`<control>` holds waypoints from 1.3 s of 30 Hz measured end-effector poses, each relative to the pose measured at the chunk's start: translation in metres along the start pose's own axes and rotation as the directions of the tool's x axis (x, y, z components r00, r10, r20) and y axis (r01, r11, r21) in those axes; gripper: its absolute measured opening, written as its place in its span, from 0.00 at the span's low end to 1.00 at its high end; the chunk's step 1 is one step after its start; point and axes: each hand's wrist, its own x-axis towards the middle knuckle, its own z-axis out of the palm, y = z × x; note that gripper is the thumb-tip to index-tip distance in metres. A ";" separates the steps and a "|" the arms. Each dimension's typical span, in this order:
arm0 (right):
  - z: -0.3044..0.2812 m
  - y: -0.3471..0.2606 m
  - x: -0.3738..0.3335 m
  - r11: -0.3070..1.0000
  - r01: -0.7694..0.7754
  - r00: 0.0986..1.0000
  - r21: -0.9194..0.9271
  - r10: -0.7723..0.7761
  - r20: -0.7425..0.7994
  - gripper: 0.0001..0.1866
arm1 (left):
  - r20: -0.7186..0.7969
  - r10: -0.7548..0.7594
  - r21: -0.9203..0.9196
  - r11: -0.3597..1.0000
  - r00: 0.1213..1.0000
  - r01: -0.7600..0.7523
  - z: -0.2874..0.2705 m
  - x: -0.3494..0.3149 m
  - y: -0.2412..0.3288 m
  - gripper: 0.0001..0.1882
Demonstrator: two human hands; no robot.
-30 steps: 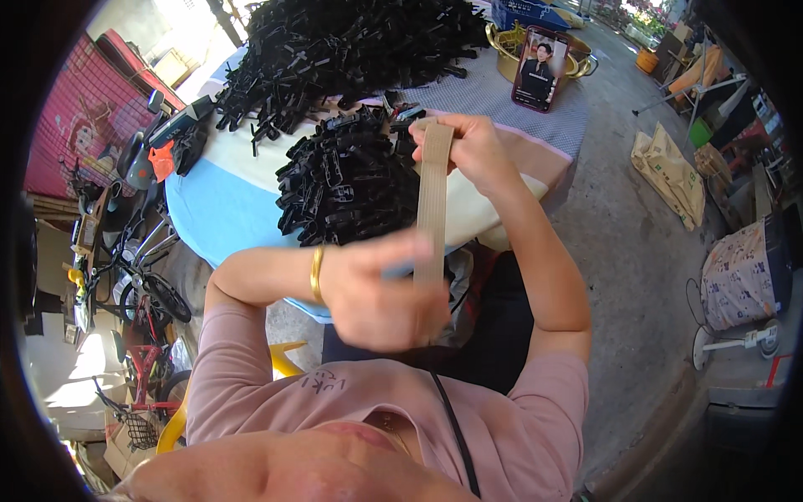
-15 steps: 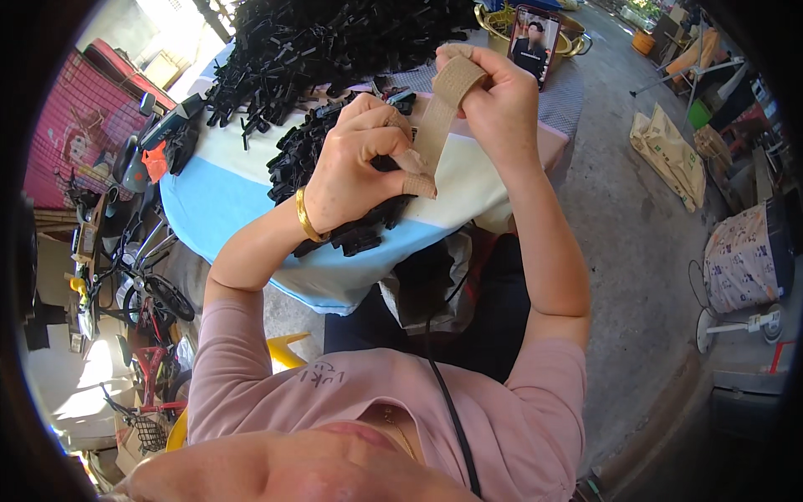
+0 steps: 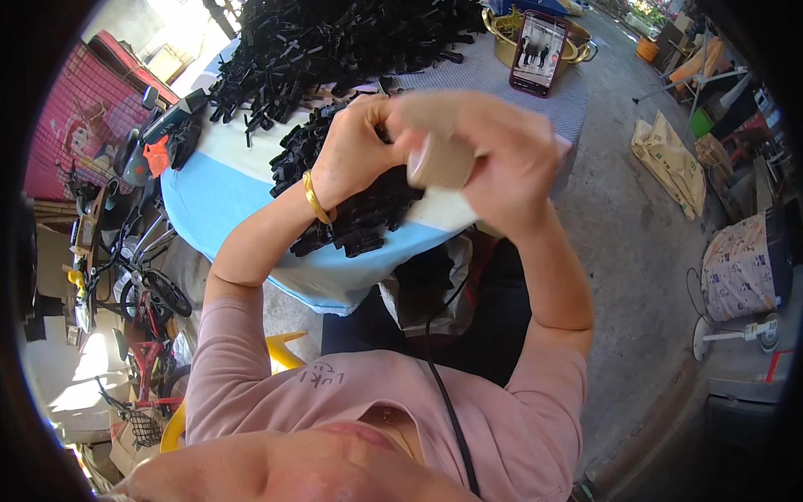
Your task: Applying small pieces of tape to black plastic components at a workbench.
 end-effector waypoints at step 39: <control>0.017 0.015 -0.012 0.993 0.023 1.000 -0.120 -0.021 0.016 0.21 | -0.024 0.225 0.163 0.962 0.974 -0.219 -0.022 0.002 0.011 0.08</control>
